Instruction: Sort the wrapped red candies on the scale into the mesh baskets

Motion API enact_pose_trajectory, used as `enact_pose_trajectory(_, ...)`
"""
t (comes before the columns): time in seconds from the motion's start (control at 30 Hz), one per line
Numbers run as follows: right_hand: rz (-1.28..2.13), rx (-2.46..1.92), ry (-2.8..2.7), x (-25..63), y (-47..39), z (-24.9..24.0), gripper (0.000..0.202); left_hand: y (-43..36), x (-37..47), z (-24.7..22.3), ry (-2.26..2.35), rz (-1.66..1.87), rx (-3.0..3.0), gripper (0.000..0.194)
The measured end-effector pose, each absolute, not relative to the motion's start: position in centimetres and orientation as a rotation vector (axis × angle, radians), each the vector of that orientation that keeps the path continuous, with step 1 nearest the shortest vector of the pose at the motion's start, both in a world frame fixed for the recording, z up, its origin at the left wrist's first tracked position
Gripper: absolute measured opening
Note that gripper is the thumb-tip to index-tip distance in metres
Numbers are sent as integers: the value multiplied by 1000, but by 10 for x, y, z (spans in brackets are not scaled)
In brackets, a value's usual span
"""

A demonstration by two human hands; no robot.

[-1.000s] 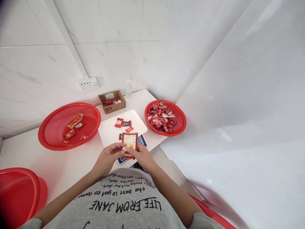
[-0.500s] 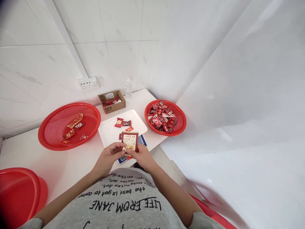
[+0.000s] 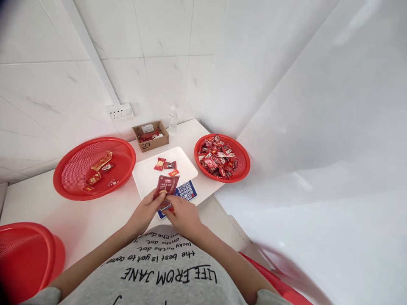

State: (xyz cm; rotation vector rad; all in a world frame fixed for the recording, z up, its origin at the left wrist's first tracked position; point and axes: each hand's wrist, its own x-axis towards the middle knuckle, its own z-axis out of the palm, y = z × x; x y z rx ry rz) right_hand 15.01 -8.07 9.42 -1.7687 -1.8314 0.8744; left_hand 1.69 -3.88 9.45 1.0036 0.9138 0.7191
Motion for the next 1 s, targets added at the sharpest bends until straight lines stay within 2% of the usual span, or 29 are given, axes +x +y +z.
enact_pose_trajectory(0.1, 951, -1737, -1558, 155, -80, 93, 23, -36, 14, 95, 877, 723, 786, 38)
enact_pose_trajectory(0.23, 992, -1709, -1281, 164, -76, 90, 29, -38, 13, 94, 852, 728, 735, 38)
enact_pose_trajectory(0.43, 1141, -1610, -1293, 167, -74, 94, 25, -42, 15, 93, 855, 703, 801, 37)
enact_pose_trajectory(1.0, 1147, -1565, -1272, 171, -75, 92, 23, -42, 14, 96, 909, 656, 1095, 37)
